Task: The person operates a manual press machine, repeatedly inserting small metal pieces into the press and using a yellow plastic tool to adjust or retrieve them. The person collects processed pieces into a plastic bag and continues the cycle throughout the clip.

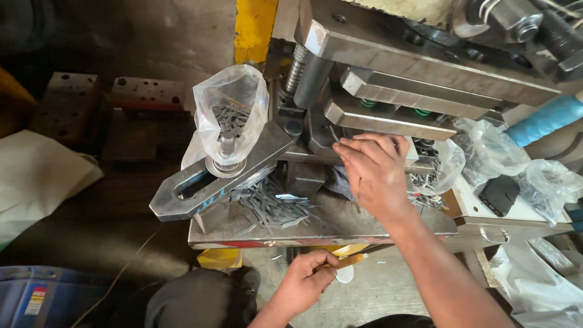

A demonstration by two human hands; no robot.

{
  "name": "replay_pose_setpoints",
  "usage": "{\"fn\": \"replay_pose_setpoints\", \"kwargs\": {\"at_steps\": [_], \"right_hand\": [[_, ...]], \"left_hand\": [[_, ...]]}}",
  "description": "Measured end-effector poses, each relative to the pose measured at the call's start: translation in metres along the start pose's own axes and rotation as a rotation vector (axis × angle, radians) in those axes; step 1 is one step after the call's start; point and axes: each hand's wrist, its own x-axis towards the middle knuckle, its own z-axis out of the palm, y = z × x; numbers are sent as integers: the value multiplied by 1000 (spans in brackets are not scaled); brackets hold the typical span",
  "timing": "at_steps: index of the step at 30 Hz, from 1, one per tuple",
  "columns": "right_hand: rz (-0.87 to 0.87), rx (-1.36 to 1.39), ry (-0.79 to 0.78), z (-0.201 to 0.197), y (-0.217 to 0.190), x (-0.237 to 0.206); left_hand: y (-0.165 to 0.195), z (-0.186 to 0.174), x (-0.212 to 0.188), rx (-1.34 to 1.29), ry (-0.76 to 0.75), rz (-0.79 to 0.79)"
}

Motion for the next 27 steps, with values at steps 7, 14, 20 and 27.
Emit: {"fn": "replay_pose_setpoints", "kwargs": {"at_steps": [7,14,20,27], "right_hand": [[185,136,87,16,1,-3],[165,22,-93,8,-5,2],[237,-55,-472,6,12,18],[246,-125,-622,26,60,23]], "left_hand": [[9,1,-2,-33,1,-14],[17,1,-5,-29,-2,0],[19,2,-6,-50,-15,-50],[23,-1,-6,-89,-6,-63]]}}
